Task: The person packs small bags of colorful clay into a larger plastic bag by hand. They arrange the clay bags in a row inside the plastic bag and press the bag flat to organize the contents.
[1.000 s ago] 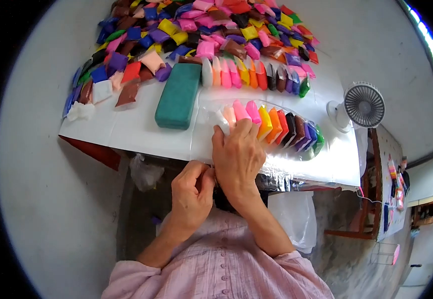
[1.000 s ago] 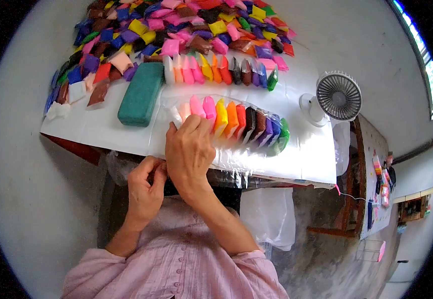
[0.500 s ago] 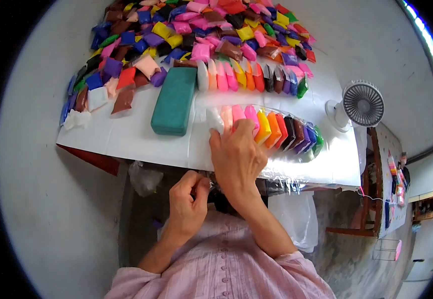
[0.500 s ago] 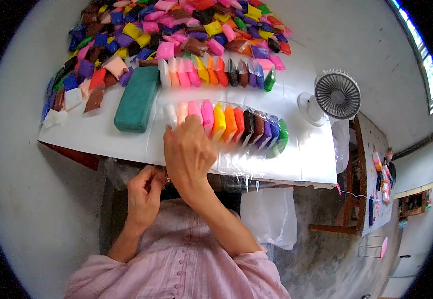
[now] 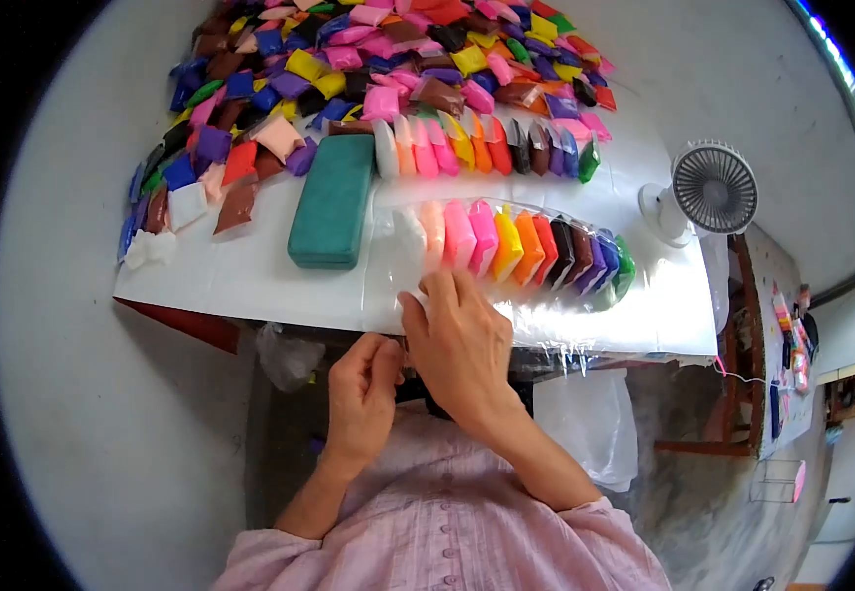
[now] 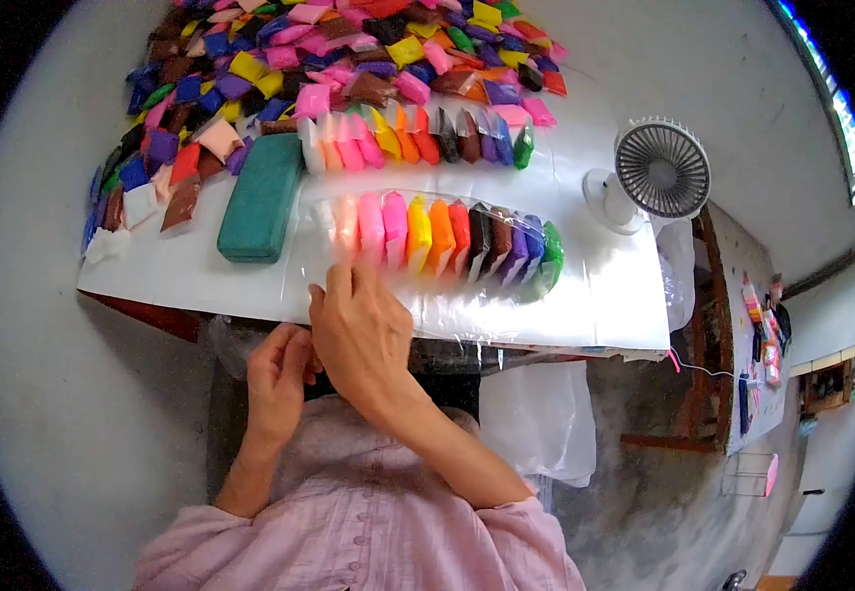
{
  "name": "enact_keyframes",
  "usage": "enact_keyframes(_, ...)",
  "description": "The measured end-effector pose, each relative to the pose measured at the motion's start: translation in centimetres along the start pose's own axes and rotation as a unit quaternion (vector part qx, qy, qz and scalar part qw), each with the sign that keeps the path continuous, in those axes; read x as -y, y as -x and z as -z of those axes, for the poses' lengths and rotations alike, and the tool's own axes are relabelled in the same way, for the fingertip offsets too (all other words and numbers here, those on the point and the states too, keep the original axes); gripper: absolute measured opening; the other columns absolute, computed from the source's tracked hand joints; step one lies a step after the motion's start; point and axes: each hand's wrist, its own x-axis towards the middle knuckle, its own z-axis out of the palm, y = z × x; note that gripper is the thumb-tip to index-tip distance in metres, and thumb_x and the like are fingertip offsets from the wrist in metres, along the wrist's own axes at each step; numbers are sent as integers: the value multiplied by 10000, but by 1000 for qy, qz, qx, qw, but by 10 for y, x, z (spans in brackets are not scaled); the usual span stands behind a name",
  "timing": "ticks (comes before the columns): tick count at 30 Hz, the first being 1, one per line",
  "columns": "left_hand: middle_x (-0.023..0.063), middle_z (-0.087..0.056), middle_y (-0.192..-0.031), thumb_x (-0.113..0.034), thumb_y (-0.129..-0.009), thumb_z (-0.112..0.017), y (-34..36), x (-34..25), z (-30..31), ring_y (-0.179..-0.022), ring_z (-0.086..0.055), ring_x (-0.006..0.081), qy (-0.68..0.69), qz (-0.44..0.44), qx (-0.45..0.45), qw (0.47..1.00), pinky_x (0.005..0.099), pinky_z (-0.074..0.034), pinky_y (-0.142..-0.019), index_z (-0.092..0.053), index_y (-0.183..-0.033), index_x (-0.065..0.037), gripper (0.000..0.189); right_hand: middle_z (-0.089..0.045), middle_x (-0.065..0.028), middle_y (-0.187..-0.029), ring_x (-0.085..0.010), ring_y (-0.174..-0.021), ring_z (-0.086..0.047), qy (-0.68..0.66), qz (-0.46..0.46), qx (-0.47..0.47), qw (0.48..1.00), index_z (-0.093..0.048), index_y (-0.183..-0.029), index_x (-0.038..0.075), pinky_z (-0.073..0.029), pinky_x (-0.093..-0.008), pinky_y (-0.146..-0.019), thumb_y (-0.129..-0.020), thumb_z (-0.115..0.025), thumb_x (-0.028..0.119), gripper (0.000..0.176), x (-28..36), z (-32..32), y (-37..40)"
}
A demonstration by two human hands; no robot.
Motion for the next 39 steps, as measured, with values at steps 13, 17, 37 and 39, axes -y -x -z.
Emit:
enact_keyframes(13,64,-689,-880,-199,-977,-566,8,14,-30,-671,-553,95,105,70,42,991,249,-467,-631,-646,-978,-10,205,-619,-179,-774,-376,-684,-613,-56,-21,79,995,-557,-783,9,-477,-464,-620,-877,-605,167,190,-42,28,-23)
enact_keyframes(17,38,-672,-825,-179,-990,-537,7,16,-29,-649,-538,74,110,74,34,991,226,-456,-608,-651,-915,-15,214,-626,-190,-794,-385,-683,-615,-107,2,91,990,-549,-769,7,-474,-479,-615,-877,-601,173,205,-52,30,-21)
enact_keyframes(37,75,-672,-899,-257,-1027,-479,11,23,-22,-706,-550,91,184,97,89,974,240,-465,-627,-627,-911,-27,297,-642,-142,-770,-300,-649,-621,-159,-125,110,973,-649,-831,3,-485,-402,-626,-867,-667,192,194,-82,113,-2)
enact_keyframes(39,81,-672,-900,-281,-1027,-480,10,22,-23,-708,-552,95,165,104,94,976,241,-462,-627,-626,-914,-29,312,-651,-150,-747,-297,-629,-623,-118,-143,100,978,-663,-820,-1,-488,-392,-618,-864,-670,207,212,-90,111,-9)
